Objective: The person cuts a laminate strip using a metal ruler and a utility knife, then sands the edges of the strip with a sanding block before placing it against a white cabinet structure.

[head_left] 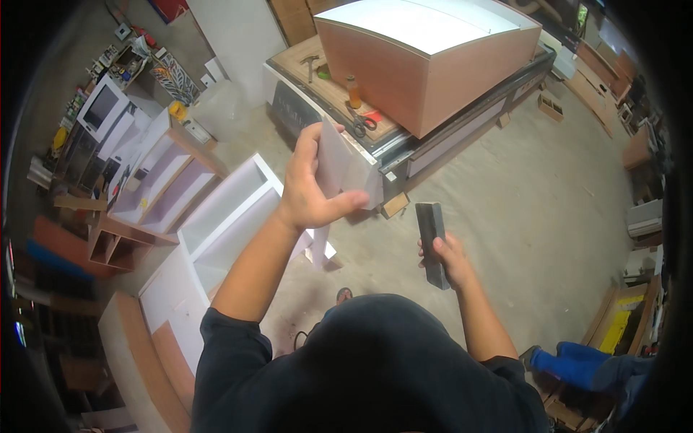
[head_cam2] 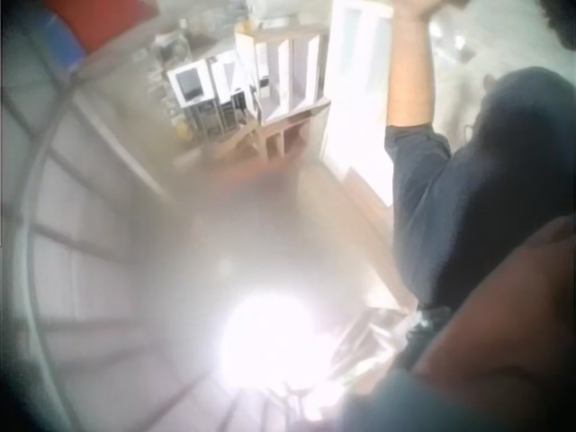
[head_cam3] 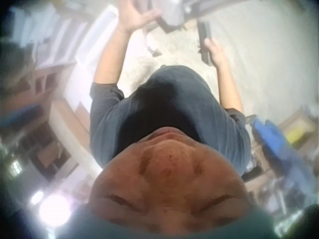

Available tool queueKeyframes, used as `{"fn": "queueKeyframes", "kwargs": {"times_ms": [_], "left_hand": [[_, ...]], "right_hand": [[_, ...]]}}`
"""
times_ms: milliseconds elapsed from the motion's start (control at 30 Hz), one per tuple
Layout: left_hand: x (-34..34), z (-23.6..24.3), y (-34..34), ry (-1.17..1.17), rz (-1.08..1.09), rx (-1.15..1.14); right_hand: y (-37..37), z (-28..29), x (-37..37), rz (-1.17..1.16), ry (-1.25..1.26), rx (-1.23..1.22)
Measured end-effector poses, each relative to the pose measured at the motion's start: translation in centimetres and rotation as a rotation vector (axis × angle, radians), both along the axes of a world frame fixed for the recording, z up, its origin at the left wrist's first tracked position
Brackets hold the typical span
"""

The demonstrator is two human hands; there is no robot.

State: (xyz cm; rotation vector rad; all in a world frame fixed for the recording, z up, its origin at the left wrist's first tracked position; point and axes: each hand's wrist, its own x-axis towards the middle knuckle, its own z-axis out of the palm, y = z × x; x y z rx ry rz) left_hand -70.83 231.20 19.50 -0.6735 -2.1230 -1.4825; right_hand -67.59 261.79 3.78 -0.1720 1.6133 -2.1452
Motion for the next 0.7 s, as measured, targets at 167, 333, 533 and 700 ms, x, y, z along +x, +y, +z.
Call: {"fn": "queueKeyframes", "kwargs": {"times_ms": [167,333,533,700], "left_hand": [[0.8,1.9,0.4,-0.269,-0.227,0.353],[0.8,1.7,0.3,-0.186,-0.287,0.567],[0.6,0.7,0.0,-0.219,-0.375,0.721],[0.7,1.0,0.9,-0.274,-0.411,0.8]], "right_hand": [[0.3,-0.5,0.1,-0.041,-0.043,-0.093],[-0.1,0.0,-0.3,-0.024,-0.002,-0.079],[-0.1,-0.2,-0.2,-0.062,0.023,-0.104],[0.2,0.3,-0.7,-0.112,0.049,-0.098]]}}
